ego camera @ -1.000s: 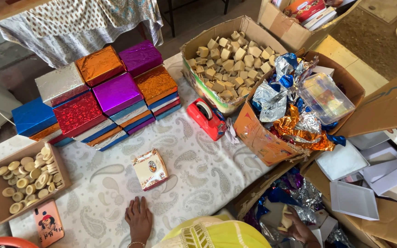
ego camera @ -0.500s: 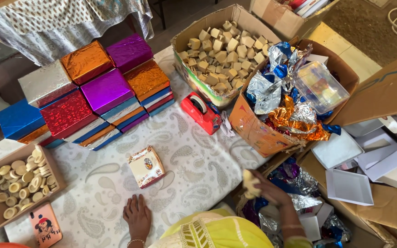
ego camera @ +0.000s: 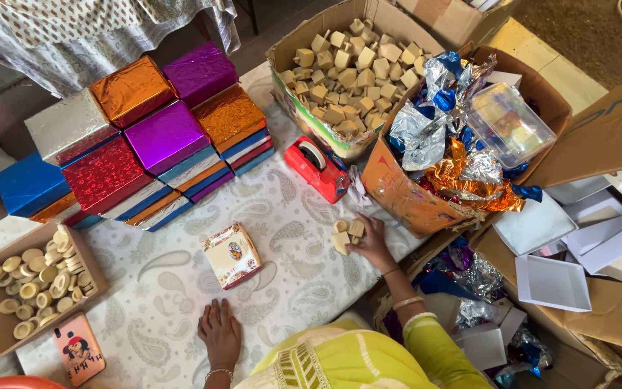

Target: Packing small decorative boxes with items and organizing them into larger containers.

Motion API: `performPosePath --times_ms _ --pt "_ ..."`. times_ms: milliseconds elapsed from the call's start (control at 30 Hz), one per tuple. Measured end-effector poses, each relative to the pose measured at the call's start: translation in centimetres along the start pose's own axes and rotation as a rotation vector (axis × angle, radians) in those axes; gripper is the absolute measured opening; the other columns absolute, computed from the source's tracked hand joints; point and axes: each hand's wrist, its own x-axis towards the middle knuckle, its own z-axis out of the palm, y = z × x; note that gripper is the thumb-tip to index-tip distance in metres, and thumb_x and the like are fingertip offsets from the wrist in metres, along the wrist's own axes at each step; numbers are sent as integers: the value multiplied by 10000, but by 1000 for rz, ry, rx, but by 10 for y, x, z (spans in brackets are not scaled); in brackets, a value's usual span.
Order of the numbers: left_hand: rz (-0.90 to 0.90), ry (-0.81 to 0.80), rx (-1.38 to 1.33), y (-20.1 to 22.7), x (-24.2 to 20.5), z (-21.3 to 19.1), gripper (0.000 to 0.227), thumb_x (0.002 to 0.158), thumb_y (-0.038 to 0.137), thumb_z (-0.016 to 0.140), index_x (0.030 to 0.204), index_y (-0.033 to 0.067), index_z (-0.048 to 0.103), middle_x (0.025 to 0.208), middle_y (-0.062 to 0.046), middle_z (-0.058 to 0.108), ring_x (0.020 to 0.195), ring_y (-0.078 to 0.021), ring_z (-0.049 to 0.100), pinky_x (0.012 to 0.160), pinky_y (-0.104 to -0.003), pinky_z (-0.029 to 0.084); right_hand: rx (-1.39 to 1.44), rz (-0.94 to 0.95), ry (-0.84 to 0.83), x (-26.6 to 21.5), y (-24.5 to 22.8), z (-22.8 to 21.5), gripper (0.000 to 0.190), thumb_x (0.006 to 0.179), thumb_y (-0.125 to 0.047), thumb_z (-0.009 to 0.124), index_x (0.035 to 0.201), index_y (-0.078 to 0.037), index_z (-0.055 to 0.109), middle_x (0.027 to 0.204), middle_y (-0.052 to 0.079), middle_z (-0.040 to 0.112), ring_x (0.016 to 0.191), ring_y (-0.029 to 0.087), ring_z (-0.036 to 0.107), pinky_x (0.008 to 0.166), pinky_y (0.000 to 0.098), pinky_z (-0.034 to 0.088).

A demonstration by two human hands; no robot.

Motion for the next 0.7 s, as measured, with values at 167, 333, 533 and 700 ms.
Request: performPosePath --times_ms 167,333,533,700 --pt "9 11 12 3 0 -2 549 945 266 495 1472 110 489 1532 -144 467 1482 -329 333 1228 -550 191 237 131 159 -35 -16 -38 571 830 -218 799 1340 -100 571 1325 101 473 1151 252 564 904 365 590" --pt "23 9 32 3 -1 -4 547 949 269 496 1469 102 498 1538 -149 468 1484 -333 343 1231 -552 200 48 226 475 -120 21 -70 181 1019 -177 664 1015 -4 714 949 114 675 841 195 640 778 325 519" --pt "41 12 47 6 0 -6 542 961 265 500 1472 86 515 1533 -173 473 1480 -342 366 1225 -563 219 73 398 828 -224 114 -99 244 1007 -91 571 826 37 674 767 116 643 664 173 561 655 339 441" --pt "57 41 50 2 -2 0 547 949 259 513 1468 87 529 1543 -170 475 1478 -345 376 1234 -570 224 -96 444 949 -252 102 -120 303 1003 -98 504 754 4 644 745 99 647 674 178 588 683 340 472"
